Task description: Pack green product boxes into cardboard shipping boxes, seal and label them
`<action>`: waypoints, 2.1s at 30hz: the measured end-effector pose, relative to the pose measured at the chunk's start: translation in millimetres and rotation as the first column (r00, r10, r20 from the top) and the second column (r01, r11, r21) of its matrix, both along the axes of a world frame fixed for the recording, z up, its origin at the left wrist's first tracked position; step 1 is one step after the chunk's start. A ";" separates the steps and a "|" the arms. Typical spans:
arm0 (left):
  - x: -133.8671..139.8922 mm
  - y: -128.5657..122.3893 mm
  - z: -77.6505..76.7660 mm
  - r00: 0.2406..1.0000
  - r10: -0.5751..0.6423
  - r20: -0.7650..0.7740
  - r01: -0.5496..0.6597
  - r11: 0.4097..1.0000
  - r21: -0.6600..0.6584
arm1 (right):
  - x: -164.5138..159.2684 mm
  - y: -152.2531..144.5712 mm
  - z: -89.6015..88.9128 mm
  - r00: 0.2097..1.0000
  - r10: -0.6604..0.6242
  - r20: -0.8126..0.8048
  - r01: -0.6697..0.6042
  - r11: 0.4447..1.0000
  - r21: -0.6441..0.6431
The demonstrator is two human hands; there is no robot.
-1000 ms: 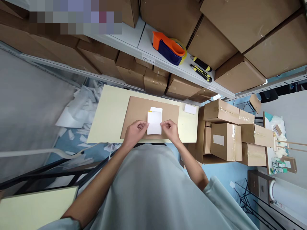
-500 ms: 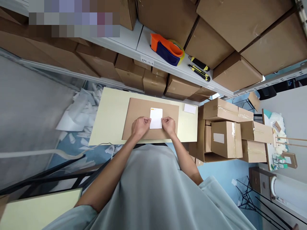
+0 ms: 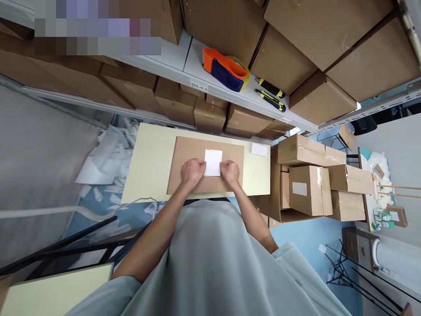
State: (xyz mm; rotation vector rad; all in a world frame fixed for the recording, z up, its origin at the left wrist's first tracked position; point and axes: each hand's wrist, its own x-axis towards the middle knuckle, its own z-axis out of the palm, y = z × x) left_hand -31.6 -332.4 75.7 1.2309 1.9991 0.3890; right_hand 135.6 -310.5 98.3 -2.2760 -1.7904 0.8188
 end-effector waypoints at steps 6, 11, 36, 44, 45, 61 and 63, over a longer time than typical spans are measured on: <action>3.9 0.6 0.6 0.999 0.006 -0.038 -0.006 1.000 0.011 | -3.1 3.4 -0.6 0.999 0.018 0.040 -0.017 1.000 -0.016; 5.0 1.6 -0.4 0.999 0.005 -0.045 -0.004 1.000 0.018 | -4.4 6.2 -1.1 0.997 0.038 0.074 -0.036 0.999 -0.029; -14.3 -11.2 -8.6 0.951 -0.267 -0.156 0.308 0.856 0.415 | 9.7 -14.8 7.8 0.886 0.419 0.202 -0.457 0.862 0.218; -15.8 -10.4 -57.4 0.811 -0.490 -0.320 0.585 0.663 0.467 | 5.0 -13.7 -23.7 0.724 0.617 0.308 -0.674 0.727 0.130; -16.0 -10.2 -60.7 0.811 -0.488 -0.322 0.585 0.663 0.468 | 6.1 -13.4 -26.4 0.722 0.616 0.313 -0.676 0.726 0.130; -41.5 -16.5 -62.7 0.797 -0.474 -0.374 0.602 0.664 0.443 | 23.4 -22.1 -20.4 0.722 0.594 0.354 -0.665 0.738 0.118; -39.5 -22.0 -62.7 0.778 -0.505 -0.375 0.629 0.631 0.455 | 25.8 -30.5 -22.8 0.702 0.620 0.351 -0.690 0.715 0.115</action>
